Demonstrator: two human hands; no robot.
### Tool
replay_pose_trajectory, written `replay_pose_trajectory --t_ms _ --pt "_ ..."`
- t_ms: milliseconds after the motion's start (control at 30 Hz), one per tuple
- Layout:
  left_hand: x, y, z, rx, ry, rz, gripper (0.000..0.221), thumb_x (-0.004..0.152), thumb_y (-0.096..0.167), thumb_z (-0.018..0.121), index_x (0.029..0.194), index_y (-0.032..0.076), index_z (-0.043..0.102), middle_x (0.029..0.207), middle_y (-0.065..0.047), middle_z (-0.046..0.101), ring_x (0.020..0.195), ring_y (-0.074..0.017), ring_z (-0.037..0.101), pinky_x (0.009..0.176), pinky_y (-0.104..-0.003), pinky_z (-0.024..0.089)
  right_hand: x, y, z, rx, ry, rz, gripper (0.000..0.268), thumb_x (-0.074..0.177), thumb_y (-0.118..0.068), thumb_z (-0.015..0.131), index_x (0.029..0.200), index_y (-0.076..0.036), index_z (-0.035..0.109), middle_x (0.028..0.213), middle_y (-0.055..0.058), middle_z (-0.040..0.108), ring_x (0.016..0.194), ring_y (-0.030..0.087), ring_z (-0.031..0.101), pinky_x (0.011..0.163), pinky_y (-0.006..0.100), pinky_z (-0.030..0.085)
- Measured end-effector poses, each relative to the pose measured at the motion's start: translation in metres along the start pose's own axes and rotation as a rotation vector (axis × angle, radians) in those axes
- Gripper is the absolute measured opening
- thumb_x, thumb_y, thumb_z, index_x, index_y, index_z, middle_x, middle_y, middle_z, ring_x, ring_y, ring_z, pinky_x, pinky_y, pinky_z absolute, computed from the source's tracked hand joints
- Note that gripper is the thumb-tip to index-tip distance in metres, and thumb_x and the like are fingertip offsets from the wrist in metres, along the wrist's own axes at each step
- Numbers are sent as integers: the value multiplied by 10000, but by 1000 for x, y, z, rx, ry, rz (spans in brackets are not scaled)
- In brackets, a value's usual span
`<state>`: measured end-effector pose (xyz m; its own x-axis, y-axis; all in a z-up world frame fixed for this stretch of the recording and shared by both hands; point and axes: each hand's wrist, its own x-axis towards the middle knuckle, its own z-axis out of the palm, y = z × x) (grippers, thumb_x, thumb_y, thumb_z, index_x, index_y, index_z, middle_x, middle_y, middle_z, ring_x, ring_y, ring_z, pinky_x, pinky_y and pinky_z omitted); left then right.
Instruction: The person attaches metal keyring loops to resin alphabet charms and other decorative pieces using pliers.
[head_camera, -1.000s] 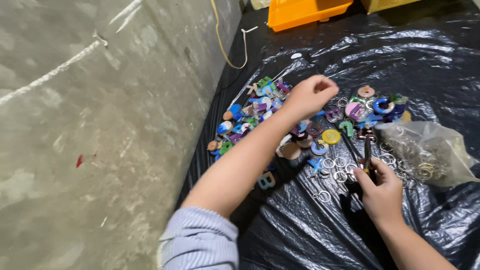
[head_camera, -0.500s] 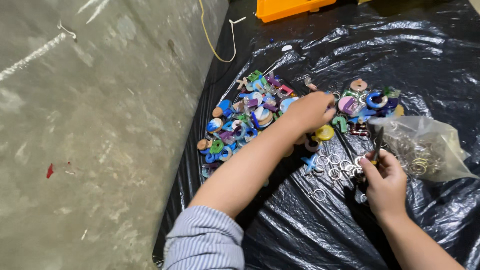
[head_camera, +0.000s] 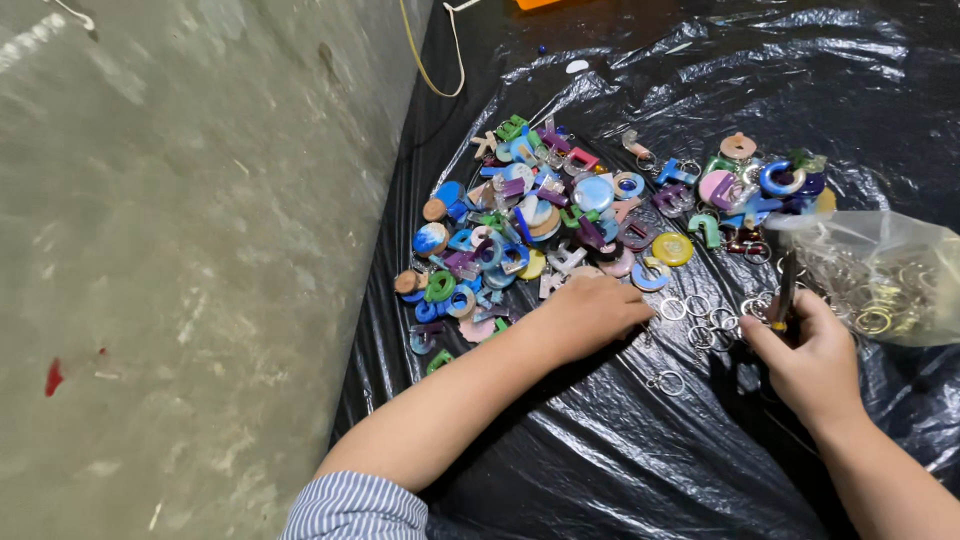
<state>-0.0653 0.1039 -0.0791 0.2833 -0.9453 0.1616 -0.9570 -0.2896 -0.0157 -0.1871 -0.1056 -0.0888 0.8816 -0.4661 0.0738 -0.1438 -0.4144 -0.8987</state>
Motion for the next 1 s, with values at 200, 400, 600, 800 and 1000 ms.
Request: replay_pose_trajectory --t_ms 200,400,600,800,1000 --pt "-16 2 -6 -50 205 -85 172 714 120 635 884 101 615 893 -75 579 788 -275 571 705 -395 476 -5 -6 -5 -321 -16 -137 221 766 -241 666 817 -62 547 599 30 421 554 145 361 547 287 285" --pt "-14 14 -24 -194 223 -37 77 814 95 526 802 66 597 926 -106 592 842 -224 577 557 -356 470 -3 -8 -25 -316 -448 -132 234 615 -166 682 848 -148 677 818 -31 750 768 100 695 746 250 495" --pt "-13 35 -16 -235 17 123 212 793 240 578 992 198 636 1169 -38 551 1054 -219 518 739 -398 419 -16 -40 -20 -293 -200 -52 101 710 -115 656 806 -94 675 763 -20 686 471 107 420 531 229 368" --pt "-12 54 -19 -266 -118 114 377 805 374 519 1142 220 584 1204 -54 524 1092 -210 497 805 -385 413 -4 -36 -34 -436 -96 -7 254 714 -152 620 963 -118 656 865 -18 673 449 143 365 509 262 328" --pt "-11 60 -17 -169 168 -29 332 765 335 560 1009 112 590 1035 -31 551 950 -188 516 669 -339 356 -5 -36 -10 -854 -375 18 277 677 -370 585 940 -284 588 908 -107 663 891 143 610 691 320 483"
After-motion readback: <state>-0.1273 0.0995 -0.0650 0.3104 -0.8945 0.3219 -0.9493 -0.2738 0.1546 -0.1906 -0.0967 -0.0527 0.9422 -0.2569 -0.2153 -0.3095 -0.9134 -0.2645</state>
